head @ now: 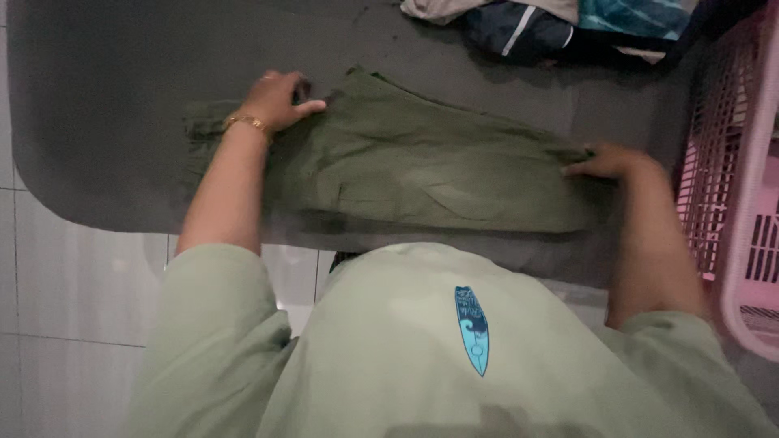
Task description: The person folds several garments on a gray surface, including green pants, a black shirt, and patterned tops, then places each folded item into a pink laundry basket.
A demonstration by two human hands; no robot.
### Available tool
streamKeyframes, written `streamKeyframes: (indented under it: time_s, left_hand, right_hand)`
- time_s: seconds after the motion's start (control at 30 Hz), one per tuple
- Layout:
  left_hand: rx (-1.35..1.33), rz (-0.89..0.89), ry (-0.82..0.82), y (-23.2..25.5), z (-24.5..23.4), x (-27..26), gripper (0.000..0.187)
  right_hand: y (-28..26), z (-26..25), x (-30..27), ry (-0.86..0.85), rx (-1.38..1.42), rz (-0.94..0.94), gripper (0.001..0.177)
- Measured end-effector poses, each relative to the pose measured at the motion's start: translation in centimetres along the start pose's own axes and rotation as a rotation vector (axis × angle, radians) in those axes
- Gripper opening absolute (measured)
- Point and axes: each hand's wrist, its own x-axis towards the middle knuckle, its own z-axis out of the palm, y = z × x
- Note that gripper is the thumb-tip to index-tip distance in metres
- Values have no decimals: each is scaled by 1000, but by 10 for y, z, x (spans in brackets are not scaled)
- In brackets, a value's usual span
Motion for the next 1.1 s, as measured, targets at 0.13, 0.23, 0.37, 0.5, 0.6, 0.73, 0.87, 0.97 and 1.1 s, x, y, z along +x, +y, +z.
streamKeyframes:
  time_s: [0.13,0.23,0.37,0.5,0.6,0.73,0.87,0.97,1.1]
  left_hand:
    - [-55,3,-150,5,-2,17,56]
    - [-66,8,-84,4,-17,36,51]
    - [89,253,369,26,-19,68,52]
    - [10,163,570,64,5,79,48]
    - [-29,63,508,90,43,42,45]
    - [89,17,351,113,86,-21,71]
    - [99,-7,244,120,99,-35,75]
    - [99,22,278,105,93,-29,76]
    - [207,-14,302,60,79,-23,78]
  right_hand:
    - [38,-12,-21,126,-44,-24,102]
    - [46,-39,-54,274,22,54,98]
    - [11,-74,-78,441,-45,-23,84]
    - [-65,-56,-92,914,-134,-157,65]
    - [-153,-11,-83,1050,-39,-705,58]
    - [-277,70,-68,877,-45,-862,63]
    - [-330,138,-62,643,-327,-808,70]
    - [-320,146,-43,710,-265,-717,70]
    - [-250,107,-25,833,-365,-572,71]
